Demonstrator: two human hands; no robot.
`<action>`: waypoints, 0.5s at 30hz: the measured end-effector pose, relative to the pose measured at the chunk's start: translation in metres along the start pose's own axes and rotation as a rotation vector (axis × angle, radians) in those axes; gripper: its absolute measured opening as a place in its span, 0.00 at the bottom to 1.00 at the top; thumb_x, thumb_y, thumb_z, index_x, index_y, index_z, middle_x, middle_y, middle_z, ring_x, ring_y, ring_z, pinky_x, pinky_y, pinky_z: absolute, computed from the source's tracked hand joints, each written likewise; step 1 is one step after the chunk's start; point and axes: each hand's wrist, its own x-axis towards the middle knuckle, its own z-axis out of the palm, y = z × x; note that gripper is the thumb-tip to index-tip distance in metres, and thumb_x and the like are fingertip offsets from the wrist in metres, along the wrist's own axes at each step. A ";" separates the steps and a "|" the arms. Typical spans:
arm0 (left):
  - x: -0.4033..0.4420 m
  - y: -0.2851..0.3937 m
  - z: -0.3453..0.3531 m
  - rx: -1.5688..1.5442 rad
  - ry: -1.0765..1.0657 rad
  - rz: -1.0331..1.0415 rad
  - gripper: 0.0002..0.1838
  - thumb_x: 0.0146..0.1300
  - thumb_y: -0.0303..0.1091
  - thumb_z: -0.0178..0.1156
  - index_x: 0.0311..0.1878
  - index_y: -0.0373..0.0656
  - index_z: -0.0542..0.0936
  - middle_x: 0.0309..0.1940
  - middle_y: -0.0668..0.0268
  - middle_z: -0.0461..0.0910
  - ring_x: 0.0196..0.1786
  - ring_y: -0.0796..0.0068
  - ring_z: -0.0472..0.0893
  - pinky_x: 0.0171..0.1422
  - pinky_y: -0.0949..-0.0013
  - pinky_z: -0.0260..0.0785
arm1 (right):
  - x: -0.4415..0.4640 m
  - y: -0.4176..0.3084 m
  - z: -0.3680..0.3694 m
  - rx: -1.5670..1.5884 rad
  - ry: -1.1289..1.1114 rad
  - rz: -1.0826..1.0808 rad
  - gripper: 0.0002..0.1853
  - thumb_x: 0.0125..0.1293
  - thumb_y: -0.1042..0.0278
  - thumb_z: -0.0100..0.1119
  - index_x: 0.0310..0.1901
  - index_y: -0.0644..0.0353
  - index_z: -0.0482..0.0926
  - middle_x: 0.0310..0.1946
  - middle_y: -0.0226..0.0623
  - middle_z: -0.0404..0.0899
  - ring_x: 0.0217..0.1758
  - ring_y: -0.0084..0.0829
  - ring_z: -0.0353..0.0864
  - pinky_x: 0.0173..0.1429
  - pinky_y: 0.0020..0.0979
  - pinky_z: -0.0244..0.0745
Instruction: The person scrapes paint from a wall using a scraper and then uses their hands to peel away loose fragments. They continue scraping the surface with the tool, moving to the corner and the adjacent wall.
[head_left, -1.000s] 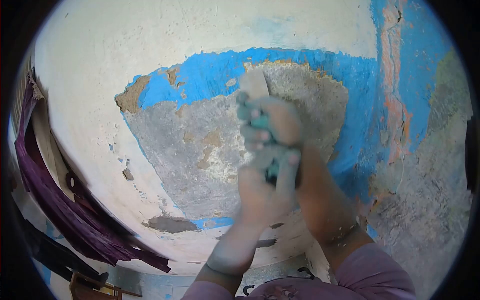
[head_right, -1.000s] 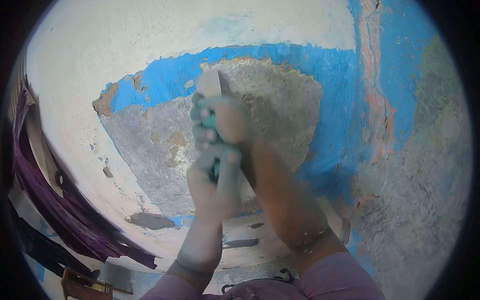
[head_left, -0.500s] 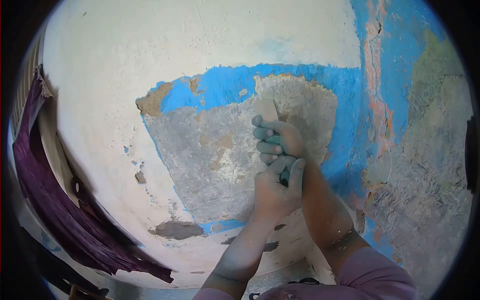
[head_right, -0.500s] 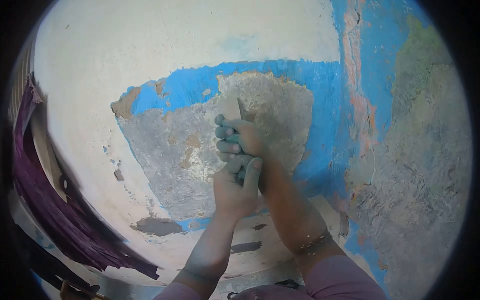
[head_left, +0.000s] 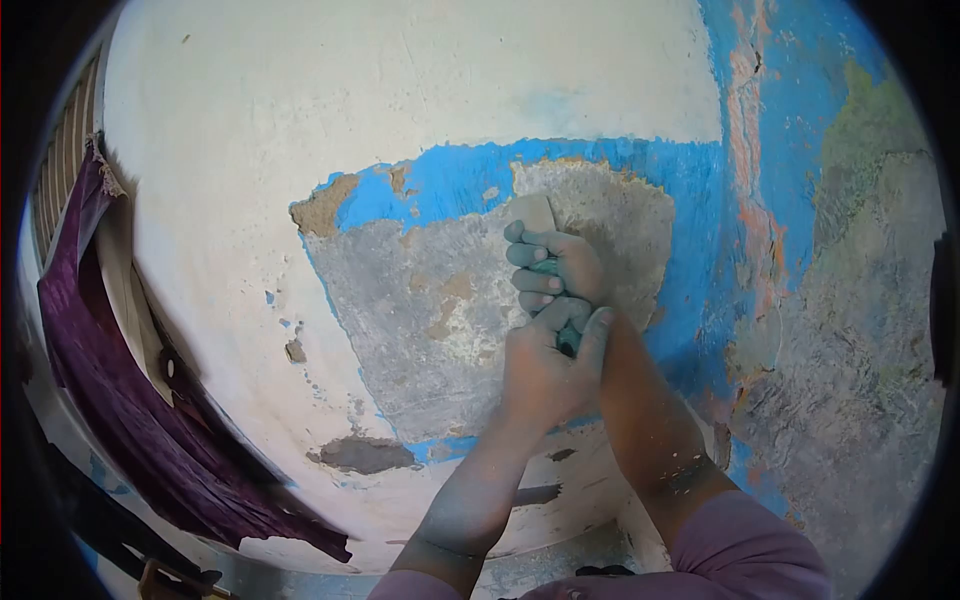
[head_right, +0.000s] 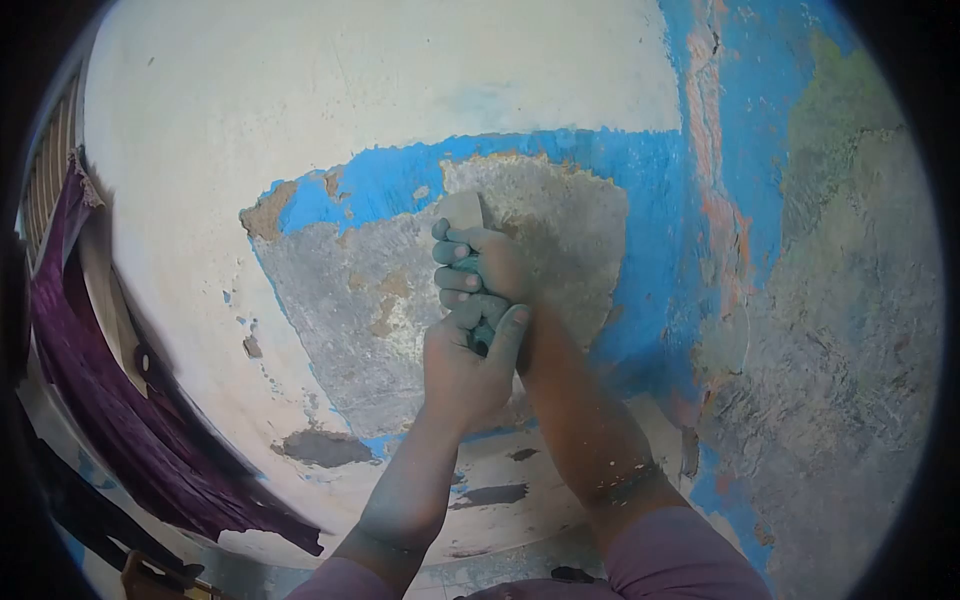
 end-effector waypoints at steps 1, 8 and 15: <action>-0.003 -0.005 0.004 0.002 -0.003 -0.005 0.10 0.62 0.33 0.62 0.28 0.37 0.79 0.15 0.71 0.75 0.19 0.86 0.69 0.24 0.76 0.61 | -0.002 0.003 -0.007 0.005 0.003 0.001 0.04 0.68 0.68 0.43 0.41 0.51 0.68 0.20 0.17 0.61 0.13 0.14 0.58 0.16 0.21 0.57; 0.014 0.005 -0.002 0.065 0.028 0.019 0.10 0.61 0.33 0.63 0.26 0.38 0.78 0.15 0.72 0.73 0.19 0.87 0.68 0.24 0.76 0.60 | 0.008 -0.010 0.011 -0.061 0.030 -0.046 0.03 0.66 0.68 0.45 0.40 0.51 0.68 0.20 0.17 0.62 0.13 0.15 0.57 0.17 0.22 0.57; 0.004 -0.003 0.004 0.072 0.040 0.075 0.10 0.60 0.34 0.64 0.27 0.39 0.79 0.15 0.71 0.73 0.20 0.86 0.68 0.24 0.76 0.60 | 0.005 -0.009 -0.002 -0.066 -0.016 0.033 0.05 0.71 0.64 0.43 0.44 0.49 0.69 0.20 0.16 0.62 0.12 0.15 0.57 0.16 0.22 0.59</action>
